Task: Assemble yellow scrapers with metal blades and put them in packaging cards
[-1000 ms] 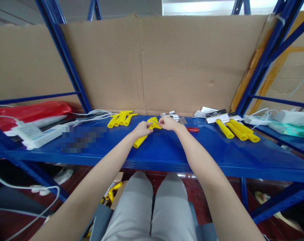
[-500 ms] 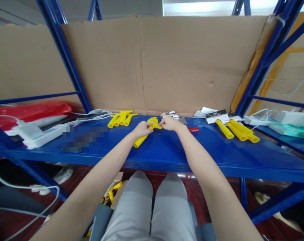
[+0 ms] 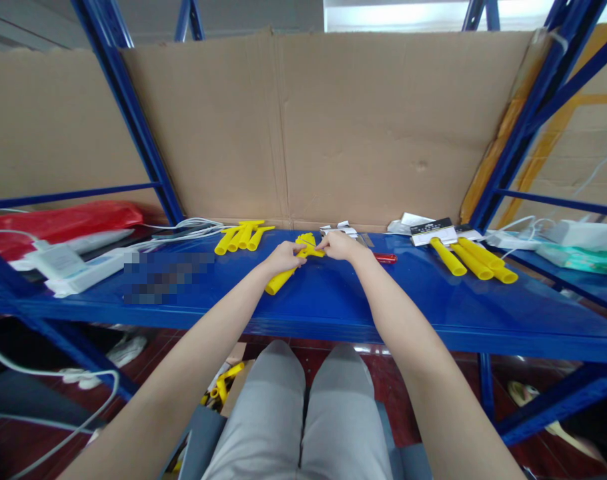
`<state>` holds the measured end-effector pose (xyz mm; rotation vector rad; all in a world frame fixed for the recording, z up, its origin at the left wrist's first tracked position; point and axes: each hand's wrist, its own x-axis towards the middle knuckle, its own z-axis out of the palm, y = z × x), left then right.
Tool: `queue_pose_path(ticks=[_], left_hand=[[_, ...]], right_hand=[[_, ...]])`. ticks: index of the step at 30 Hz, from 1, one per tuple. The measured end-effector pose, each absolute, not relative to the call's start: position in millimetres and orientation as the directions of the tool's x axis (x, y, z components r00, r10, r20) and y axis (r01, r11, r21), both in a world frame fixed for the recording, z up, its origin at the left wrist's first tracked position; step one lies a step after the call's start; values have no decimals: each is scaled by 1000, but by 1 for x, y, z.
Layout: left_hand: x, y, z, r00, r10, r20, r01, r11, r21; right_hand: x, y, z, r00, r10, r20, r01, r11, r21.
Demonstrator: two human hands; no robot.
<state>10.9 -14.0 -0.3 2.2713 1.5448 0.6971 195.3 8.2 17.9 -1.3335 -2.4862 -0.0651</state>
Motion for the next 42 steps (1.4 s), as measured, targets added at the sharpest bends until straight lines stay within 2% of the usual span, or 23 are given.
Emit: queue_pose_path(ticks=[7,12,18,22,26,29,33,38,42], left_hand=[[11,-19,0,301,947,111,653,-290,700],[10,-19,-2,329,941,86,544,-263,797],[9,-20,1,321,944,74,514,-239,824],[10,-22,3,312,943,119,503,-270,821],[11,-23,2,325,933,152,536,-314,783],[12,-25,2,380,904,197,581,-400,709],[12,-28,4,456,850,265,651,-522,552],[11,-28,3,502,825,259,730,-565,386],[10,-29,4,487,835,255,766,-549,335]], right_hand=[[195,1,24,-537,799,271,817,572,-67],[196,3,25,-558,780,284,809,587,-23],[198,8,24,-561,770,304,800,599,-40],[200,9,22,-506,758,412,797,593,-111],[199,12,15,-377,789,485,806,538,-248],[196,14,10,-299,863,408,796,461,-393],[190,11,9,-202,936,287,731,339,-593],[186,5,13,-122,963,239,602,263,-753],[184,6,14,-115,965,237,486,263,-834]])
